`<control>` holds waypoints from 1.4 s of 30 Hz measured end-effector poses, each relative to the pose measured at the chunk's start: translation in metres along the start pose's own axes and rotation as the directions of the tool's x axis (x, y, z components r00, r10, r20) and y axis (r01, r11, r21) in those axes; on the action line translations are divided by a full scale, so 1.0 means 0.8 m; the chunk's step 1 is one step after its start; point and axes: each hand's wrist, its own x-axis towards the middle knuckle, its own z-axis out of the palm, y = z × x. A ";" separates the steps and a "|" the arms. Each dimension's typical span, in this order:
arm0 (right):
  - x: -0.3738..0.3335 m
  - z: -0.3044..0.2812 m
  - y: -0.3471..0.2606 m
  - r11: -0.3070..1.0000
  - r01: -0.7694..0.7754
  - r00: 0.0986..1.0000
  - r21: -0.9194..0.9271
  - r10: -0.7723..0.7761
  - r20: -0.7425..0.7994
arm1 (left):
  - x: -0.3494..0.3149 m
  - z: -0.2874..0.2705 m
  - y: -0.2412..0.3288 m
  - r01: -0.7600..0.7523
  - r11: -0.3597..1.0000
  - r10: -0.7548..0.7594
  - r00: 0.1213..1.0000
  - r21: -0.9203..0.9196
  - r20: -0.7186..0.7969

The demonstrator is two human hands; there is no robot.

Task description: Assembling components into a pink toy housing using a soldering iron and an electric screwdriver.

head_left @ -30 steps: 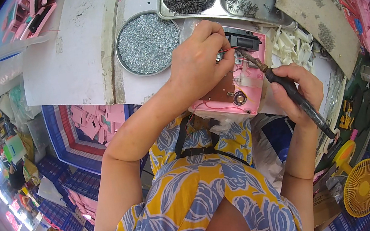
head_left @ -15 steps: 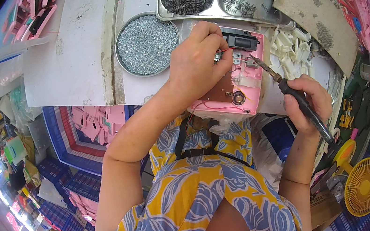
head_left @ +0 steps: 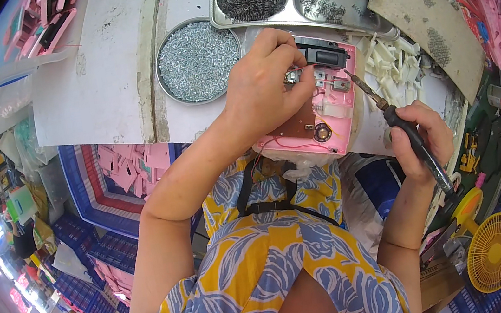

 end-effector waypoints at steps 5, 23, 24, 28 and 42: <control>0.000 -0.001 0.000 1.000 -0.003 1.000 -0.012 0.003 0.002 | -0.003 0.001 -0.006 -0.021 0.999 0.020 0.999 -0.027 -0.025; -0.059 -0.027 -0.012 0.983 -0.147 0.959 0.113 0.169 -0.226 | -0.002 -0.003 0.032 0.236 0.934 -0.032 0.805 -0.269 0.593; -0.063 -0.024 -0.015 0.974 -0.165 0.955 0.156 0.198 -0.223 | 0.001 -0.004 0.034 0.261 0.928 -0.048 0.791 -0.266 0.610; -0.070 -0.024 -0.016 0.960 -0.175 0.954 0.219 0.220 -0.203 | 0.000 -0.003 0.036 0.235 0.940 -0.034 0.785 -0.248 0.618; -0.070 -0.028 -0.029 0.975 -0.205 0.972 0.084 0.192 0.137 | 0.009 -0.002 0.038 -0.309 0.946 0.288 0.666 -0.097 0.688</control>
